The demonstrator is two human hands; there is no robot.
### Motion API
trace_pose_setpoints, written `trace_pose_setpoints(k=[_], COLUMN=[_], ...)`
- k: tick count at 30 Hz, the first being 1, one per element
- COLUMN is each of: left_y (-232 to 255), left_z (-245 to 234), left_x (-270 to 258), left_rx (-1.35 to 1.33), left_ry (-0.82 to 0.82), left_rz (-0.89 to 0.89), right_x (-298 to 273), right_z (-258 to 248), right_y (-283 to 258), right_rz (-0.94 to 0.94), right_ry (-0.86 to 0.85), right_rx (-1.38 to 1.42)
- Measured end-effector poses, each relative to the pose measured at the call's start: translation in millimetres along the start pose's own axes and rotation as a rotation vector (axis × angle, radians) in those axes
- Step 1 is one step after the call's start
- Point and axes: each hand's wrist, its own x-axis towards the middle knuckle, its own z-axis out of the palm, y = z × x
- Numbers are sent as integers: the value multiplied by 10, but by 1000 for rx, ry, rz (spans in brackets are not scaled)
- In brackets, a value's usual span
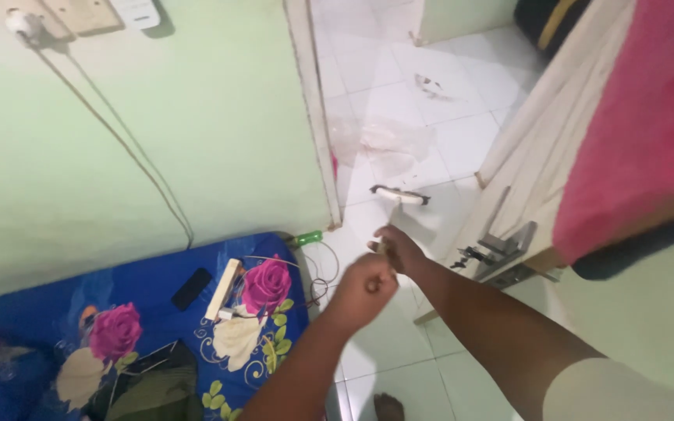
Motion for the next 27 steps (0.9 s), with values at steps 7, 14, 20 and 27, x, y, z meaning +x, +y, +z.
trace_pose_setpoints(k=[7,14,20,27], left_y=[1150,1935,2252,1990], left_z=[-467,-566,-651,-10], left_x=[341,272,-101,-590], left_rx=[-40,-266,-448,-490], left_ry=[64,-229,-661,-411], left_rz=[-110,27,-206,-244], right_x=[-1351,-2489,-3087,-3695], right_z=[808,1100,516,-98], right_y=[-57,336,1046,1492], right_rz=[-780,-1071,-866,-500], right_ry=[-103,-353,-37,335], right_rx=[-1129,-748,-1096,-1112])
